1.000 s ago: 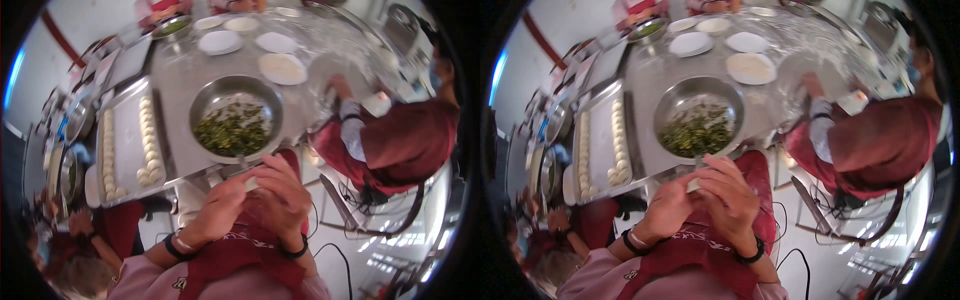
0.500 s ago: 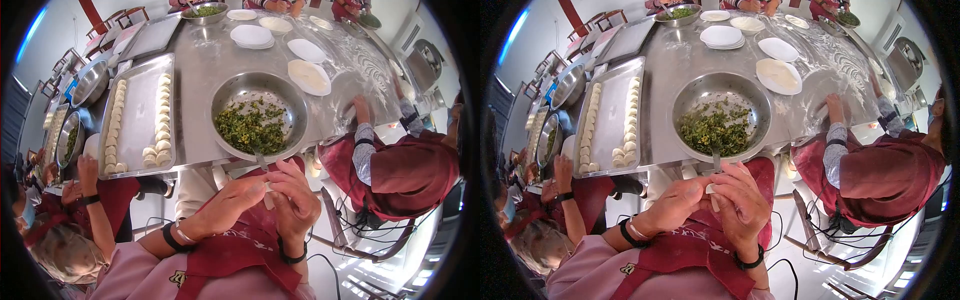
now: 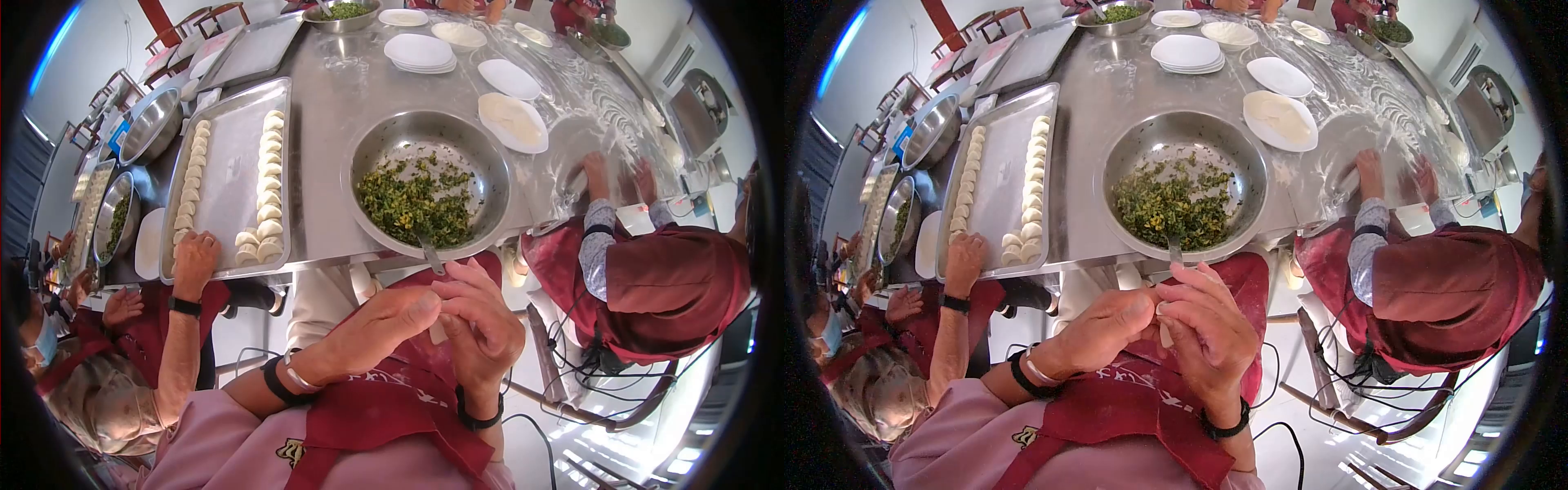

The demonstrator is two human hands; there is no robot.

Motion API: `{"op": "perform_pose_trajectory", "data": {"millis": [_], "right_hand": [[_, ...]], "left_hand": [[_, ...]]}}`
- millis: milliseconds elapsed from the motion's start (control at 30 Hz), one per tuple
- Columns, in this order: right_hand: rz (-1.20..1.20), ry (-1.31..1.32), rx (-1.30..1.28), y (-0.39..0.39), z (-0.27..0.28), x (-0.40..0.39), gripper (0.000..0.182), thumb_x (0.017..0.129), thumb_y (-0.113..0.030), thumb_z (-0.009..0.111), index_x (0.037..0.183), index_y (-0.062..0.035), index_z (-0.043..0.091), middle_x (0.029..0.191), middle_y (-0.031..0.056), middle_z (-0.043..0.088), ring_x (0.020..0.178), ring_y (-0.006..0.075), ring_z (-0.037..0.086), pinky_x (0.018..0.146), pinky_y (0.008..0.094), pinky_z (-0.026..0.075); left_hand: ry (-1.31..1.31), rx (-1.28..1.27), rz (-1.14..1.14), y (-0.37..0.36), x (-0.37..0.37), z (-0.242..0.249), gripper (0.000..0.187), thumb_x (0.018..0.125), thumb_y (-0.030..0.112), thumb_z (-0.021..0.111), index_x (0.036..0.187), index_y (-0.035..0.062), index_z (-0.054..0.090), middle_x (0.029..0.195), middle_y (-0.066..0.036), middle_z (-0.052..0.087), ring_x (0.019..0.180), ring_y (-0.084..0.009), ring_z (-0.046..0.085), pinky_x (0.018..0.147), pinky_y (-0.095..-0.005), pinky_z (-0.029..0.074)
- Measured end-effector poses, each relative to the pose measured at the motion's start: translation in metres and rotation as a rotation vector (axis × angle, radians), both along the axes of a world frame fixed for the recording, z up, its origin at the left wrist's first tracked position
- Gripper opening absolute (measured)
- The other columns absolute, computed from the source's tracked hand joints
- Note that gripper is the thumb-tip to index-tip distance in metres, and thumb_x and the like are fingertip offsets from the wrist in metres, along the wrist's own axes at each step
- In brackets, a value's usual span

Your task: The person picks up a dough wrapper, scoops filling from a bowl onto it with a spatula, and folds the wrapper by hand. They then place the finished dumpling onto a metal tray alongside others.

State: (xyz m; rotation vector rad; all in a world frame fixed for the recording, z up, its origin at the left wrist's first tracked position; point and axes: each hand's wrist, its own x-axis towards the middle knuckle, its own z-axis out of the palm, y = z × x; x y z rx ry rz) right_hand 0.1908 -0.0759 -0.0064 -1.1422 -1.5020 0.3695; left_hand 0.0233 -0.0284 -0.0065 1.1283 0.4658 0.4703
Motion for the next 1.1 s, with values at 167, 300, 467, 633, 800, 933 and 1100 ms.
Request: {"op": "perform_pose_trajectory", "data": {"millis": [167,300,467,633,800,933,1100], "right_hand": [[0.016,0.007,-0.028,0.001,-0.002,0.001,0.014,0.075,0.0,0.075,0.089,-0.0012,0.071,0.097,0.0123,0.074,0.112,0.035,0.066,0.102,0.0525,0.046],[0.045,0.099,-0.084,0.002,0.004,-0.002,0.015,0.075,-0.002,0.075,0.09,-0.0015,0.072,0.097,0.0119,0.074,0.113,0.035,0.065,0.102,0.052,0.046],[0.076,0.061,-0.08,0.002,0.003,-0.001,0.014,0.076,-0.003,0.075,0.089,-0.0016,0.073,0.097,0.011,0.074,0.113,0.0353,0.065,0.103,0.0525,0.045],[0.082,-0.034,-0.063,0.003,-0.002,0.001,0.022,0.076,-0.007,0.077,0.097,-0.0012,0.073,0.105,0.0123,0.073,0.119,0.0361,0.062,0.103,0.0519,0.045],[0.061,0.122,-0.117,0.004,-0.002,-0.004,0.045,0.075,-0.019,0.081,0.115,-0.0008,0.069,0.122,0.0159,0.068,0.132,0.0401,0.05,0.106,0.0504,0.042],[0.004,0.237,-0.095,0.005,-0.007,-0.008,0.042,0.077,-0.02,0.08,0.113,-0.0011,0.071,0.12,0.0169,0.069,0.132,0.0419,0.049,0.108,0.0496,0.04],[0.028,-0.02,-0.054,0.004,-0.018,0.0,0.031,0.081,-0.021,0.077,0.105,-0.0018,0.073,0.113,0.0158,0.071,0.132,0.0415,0.05,0.108,0.05,0.04]], "left_hand": [[-0.02,-0.06,0.06,-0.002,0.003,0.011,0.051,0.107,0.044,0.039,0.119,-0.0009,0.06,0.098,-0.002,0.056,0.089,-0.0091,0.054,0.077,-0.0261,0.049],[-0.034,-0.117,0.084,-0.003,0.006,0.012,0.052,0.107,0.044,0.037,0.119,-0.0017,0.06,0.103,-0.005,0.057,0.092,-0.0112,0.056,0.077,-0.0272,0.051],[-0.038,-0.062,0.031,-0.001,0.003,0.011,0.053,0.107,0.044,0.036,0.121,-0.002,0.059,0.104,-0.005,0.058,0.093,-0.0116,0.057,0.081,-0.0266,0.051],[-0.06,-0.217,0.073,-0.004,0.007,0.015,0.051,0.107,0.043,0.038,0.128,-0.0006,0.054,0.108,-0.003,0.057,0.096,-0.0113,0.055,0.085,-0.0272,0.049],[-0.187,-0.329,0.113,-0.002,0.007,0.002,0.059,0.106,0.042,0.041,0.144,-0.0032,0.037,0.134,-0.011,0.05,0.119,-0.0181,0.054,0.104,-0.038,0.043],[-0.292,-0.385,0.112,-0.002,0.007,0.008,0.061,0.106,0.04,0.043,0.148,-0.0029,0.032,0.136,-0.01,0.049,0.121,-0.0177,0.052,0.107,-0.0383,0.041],[-0.31,-0.369,0.134,-0.006,0.008,0.011,0.058,0.106,0.036,0.043,0.147,-0.0027,0.032,0.137,-0.01,0.048,0.123,-0.0179,0.052,0.109,-0.0373,0.04]]}}
